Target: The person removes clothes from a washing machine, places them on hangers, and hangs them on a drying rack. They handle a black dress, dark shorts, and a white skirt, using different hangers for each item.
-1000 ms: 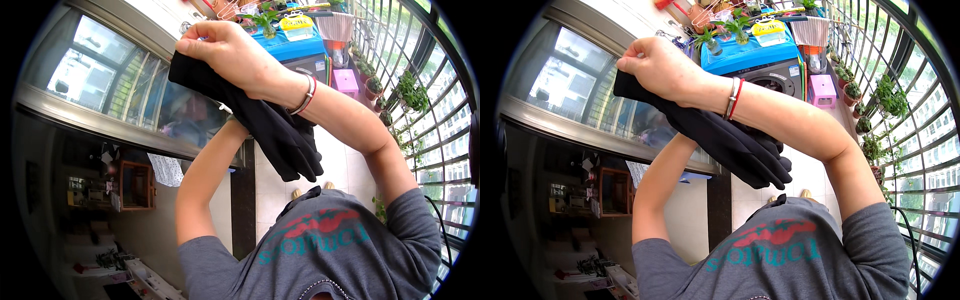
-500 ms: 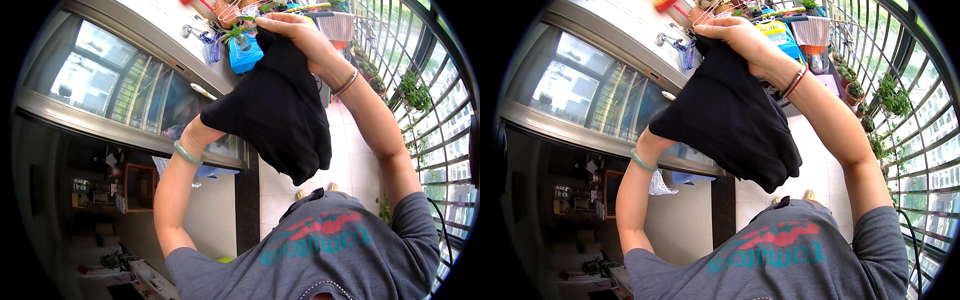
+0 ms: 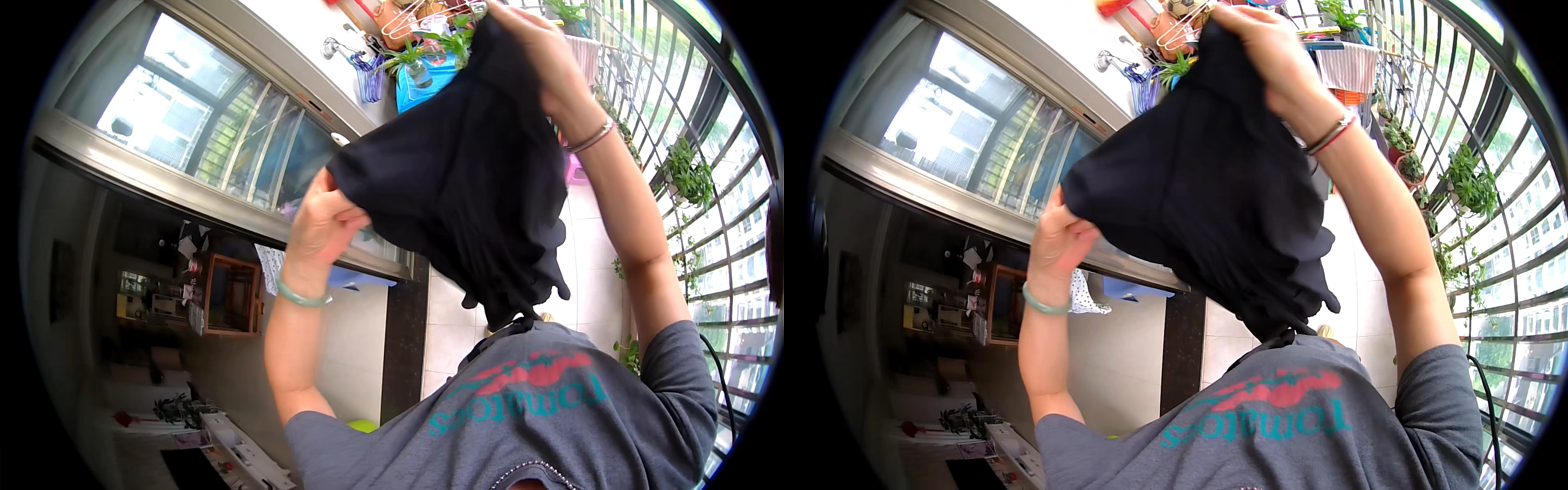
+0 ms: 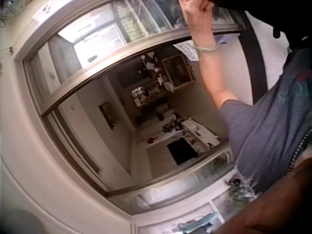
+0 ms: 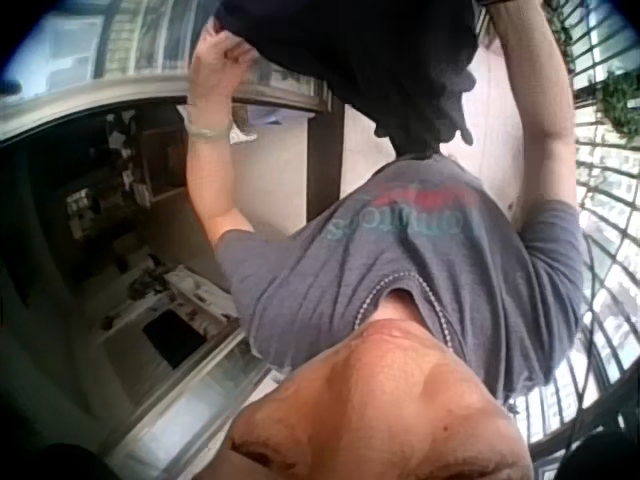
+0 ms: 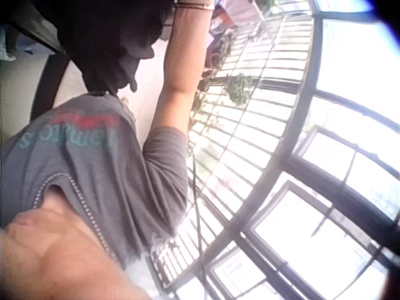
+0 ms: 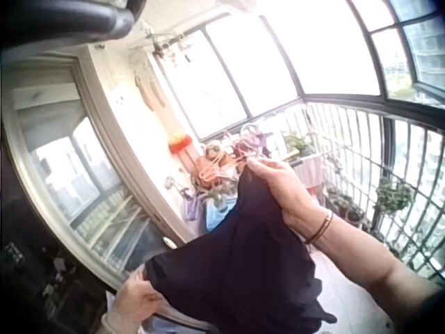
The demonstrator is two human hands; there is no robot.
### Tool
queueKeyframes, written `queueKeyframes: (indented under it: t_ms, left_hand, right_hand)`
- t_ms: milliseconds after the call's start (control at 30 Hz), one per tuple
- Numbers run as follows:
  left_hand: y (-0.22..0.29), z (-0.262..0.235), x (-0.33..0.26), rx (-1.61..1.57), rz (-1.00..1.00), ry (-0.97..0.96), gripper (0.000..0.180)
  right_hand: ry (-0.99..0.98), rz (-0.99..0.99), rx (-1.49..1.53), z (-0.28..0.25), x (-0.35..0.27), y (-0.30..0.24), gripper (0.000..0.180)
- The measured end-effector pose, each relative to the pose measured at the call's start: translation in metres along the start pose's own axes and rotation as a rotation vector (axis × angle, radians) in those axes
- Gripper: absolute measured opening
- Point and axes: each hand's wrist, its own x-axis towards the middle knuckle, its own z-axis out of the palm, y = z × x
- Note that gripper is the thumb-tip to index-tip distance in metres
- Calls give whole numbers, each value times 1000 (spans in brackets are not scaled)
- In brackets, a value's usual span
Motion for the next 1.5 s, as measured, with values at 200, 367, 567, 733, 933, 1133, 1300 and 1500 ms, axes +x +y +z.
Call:
queueKeyframes:
  t_ms: [200, 367, 567, 733, 933, 1133, 1300, 1500]
  left_hand:
    - [44, -47, -22, 339, 172, 526, 30]
    - [32, -62, -3, 931, 501, 882, 30]
    - [25, -70, 29, 491, 513, 867, 18]
    - [35, -21, 44, 18, 487, 535, 26]
    - [99, -40, 17, -106, 392, 224, 25]
    - [142, -53, -3, 64, 476, 288, 19]
    - [143, -94, -18, 172, 601, 746, 18]
    - [136, -147, -37, 291, 643, 828, 19]
  right_hand:
    - [91, -61, -84, -31, -5, -7, 19]
    - [24, -30, 67, 3, -18, -28, 20]
    - [-741, 71, -230, 95, -120, 11, 16]
    - [-903, -234, -406, 61, -141, 65, 18]
    - [-476, -146, -878, -9, -81, 134, 39]
    - [-406, 16, -761, -4, -77, 160, 24]
    - [-237, -264, -757, -8, -49, 129, 26]
    - [-130, -67, -467, 8, -26, 105, 30]
